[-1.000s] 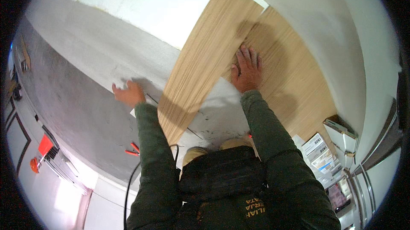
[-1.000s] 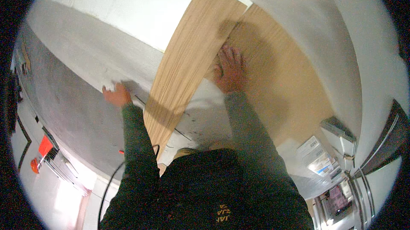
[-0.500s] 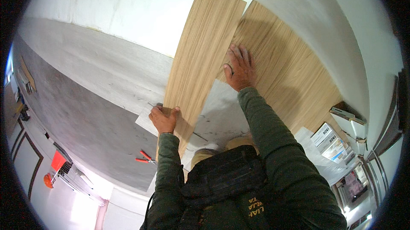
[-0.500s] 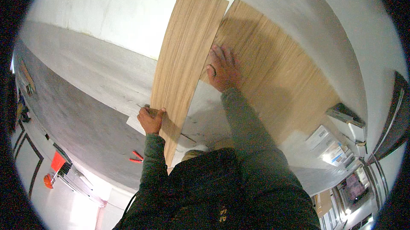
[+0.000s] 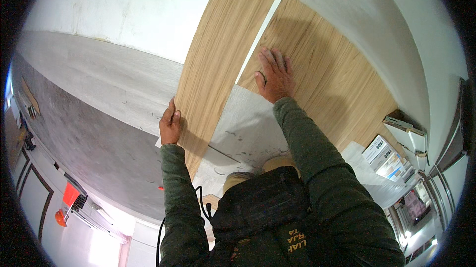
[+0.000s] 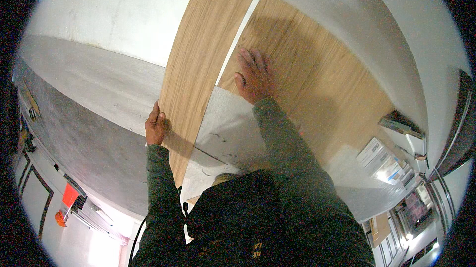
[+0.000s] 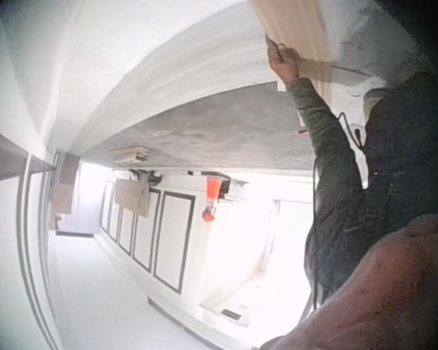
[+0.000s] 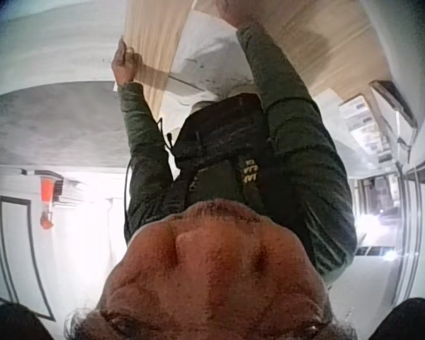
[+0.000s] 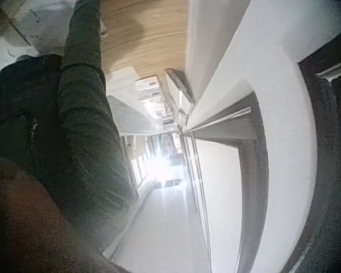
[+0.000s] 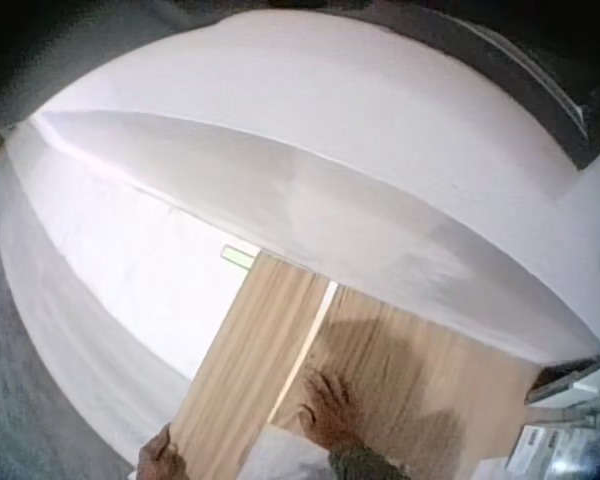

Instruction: The person cuts a laminate flooring plank with a utility knife and then fits several planks together on the floor by hand.

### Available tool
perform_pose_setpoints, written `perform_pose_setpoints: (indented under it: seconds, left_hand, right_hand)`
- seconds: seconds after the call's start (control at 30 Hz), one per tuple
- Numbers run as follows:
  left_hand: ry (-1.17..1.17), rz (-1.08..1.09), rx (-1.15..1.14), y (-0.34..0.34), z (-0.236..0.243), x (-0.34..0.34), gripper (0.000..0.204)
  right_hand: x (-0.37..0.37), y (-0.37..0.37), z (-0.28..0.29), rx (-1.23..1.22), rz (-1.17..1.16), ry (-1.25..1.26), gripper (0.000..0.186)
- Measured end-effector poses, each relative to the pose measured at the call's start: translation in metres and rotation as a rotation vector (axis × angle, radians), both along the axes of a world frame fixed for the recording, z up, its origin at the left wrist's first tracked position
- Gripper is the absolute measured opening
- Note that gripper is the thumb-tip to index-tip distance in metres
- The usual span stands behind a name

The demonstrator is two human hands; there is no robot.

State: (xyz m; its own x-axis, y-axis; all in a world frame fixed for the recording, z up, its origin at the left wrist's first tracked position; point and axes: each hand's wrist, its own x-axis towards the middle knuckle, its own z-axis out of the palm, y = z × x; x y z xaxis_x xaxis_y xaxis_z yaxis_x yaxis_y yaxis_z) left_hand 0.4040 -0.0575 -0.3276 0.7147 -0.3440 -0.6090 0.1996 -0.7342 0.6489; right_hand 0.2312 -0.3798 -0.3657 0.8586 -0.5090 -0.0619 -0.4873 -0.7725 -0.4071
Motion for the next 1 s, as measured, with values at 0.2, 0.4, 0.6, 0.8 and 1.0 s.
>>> perform_pose_setpoints:
  seconds: [0.2,0.4,0.6,0.8,1.0]
  left_hand:
    - [0.045,-0.021,-0.073,0.000,-0.007,0.003,0.047]
    - [0.004,0.000,-0.021,-0.006,-0.007,-0.006,0.045]
    - [-0.180,-0.079,-0.030,-0.005,-0.015,-0.009,0.044]
    - [-0.310,-0.142,0.073,-0.016,-0.011,-0.015,0.045]
    - [-0.382,-0.135,0.075,-0.017,-0.015,-0.020,0.045]
  right_hand:
    - [-0.002,-0.002,-0.002,0.023,-0.006,0.008,0.057]
    - [-0.003,-0.002,-0.003,-0.013,0.000,0.019,0.059]
    - [-0.002,0.000,-0.005,0.003,-0.006,0.035,0.057]
    - [-0.003,-0.003,-0.003,-0.026,0.009,0.017,0.058]
    - [-0.001,-0.004,-0.002,0.018,0.018,0.079,0.056]
